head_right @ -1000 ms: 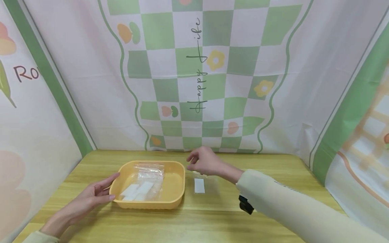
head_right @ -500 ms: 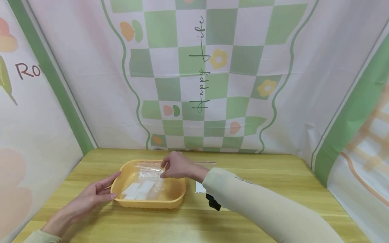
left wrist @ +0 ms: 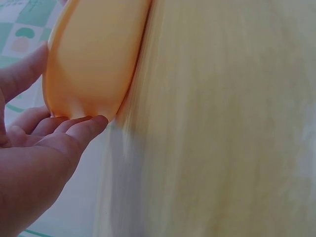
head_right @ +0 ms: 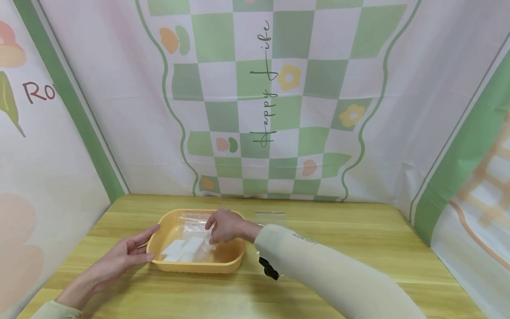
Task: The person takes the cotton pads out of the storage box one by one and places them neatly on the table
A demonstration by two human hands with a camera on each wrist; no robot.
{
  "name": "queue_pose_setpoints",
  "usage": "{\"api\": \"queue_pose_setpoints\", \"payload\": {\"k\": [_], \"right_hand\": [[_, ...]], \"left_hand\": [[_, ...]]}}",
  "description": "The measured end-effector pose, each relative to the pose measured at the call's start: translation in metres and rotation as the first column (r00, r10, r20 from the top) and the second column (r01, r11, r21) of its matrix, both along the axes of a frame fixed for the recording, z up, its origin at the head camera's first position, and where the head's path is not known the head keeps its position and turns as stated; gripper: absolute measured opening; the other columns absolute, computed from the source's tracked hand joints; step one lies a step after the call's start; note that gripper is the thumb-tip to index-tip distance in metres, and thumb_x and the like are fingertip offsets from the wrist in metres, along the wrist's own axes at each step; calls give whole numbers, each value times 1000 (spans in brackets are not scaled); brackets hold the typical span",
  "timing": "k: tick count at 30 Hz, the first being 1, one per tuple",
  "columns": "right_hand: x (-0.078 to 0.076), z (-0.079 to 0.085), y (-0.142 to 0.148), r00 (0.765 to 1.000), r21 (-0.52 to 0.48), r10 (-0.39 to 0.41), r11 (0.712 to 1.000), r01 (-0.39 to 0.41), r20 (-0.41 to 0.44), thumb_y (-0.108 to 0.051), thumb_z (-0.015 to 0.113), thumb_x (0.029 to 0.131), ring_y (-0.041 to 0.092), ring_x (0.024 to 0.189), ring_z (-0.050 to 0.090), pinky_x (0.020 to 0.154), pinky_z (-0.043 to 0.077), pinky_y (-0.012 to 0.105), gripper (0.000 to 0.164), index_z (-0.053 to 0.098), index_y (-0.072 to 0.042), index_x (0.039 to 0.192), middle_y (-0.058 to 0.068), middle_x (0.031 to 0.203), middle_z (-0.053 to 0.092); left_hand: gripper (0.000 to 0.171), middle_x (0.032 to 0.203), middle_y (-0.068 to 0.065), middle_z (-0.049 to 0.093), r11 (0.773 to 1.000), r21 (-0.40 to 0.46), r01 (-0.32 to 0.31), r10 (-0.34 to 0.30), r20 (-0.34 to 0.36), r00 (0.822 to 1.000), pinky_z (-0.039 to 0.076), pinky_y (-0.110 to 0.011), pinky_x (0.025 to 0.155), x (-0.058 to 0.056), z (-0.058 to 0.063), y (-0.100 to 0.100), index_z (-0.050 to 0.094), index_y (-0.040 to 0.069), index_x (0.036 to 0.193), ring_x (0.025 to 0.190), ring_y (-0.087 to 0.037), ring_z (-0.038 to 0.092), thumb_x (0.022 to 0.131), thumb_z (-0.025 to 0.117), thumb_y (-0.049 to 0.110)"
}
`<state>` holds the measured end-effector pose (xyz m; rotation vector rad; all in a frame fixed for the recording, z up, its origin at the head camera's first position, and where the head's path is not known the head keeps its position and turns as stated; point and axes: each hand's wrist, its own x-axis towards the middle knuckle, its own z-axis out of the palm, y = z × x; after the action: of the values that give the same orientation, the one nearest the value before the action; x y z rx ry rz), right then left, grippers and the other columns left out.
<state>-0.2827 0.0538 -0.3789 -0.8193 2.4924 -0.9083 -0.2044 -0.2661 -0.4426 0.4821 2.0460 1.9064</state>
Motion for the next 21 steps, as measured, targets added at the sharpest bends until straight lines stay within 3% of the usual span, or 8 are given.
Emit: {"api": "queue_pose_setpoints", "payload": {"k": [3,10,15,21], "right_hand": [[0,-4,-2,1000,23,-9,1000,9,3,2,83,82,17,81,75,67,61,26,39,73,2,120,14,101,79],[1,-7,-5,1000,45,-6,999,6,-12,-2,82,85,16,91,74,87,59,29,42,73,0,125,10,102,79],[0,-10,-9,1000,-18,-10,1000,11,29,1,81,85,17,89,73,81,59,26,43,71,3,127,12,101,78],[1,-14,-18,999,-92,-16,996,21,51,-11,84,87,20,105,72,89,59,29,45,71,-1,129,11,115,76]], "left_hand": [[86,170,-25,3,1000,-5,-1,1,-2,1000,45,-27,110,-1,0,0,15,-3,165,147,-54,30,99,69,3],[87,171,-23,3,1000,-16,-7,7,9,1000,45,-25,109,-2,-1,-1,15,-2,166,148,-53,30,98,70,4],[86,171,-24,2,1000,-11,5,-5,-8,1000,45,-25,109,-2,-2,-1,14,-3,165,148,-54,29,99,69,3],[86,171,-25,0,1000,0,20,-20,-9,1000,45,-25,109,-2,0,-2,13,-3,165,148,-55,26,99,69,4]]}}
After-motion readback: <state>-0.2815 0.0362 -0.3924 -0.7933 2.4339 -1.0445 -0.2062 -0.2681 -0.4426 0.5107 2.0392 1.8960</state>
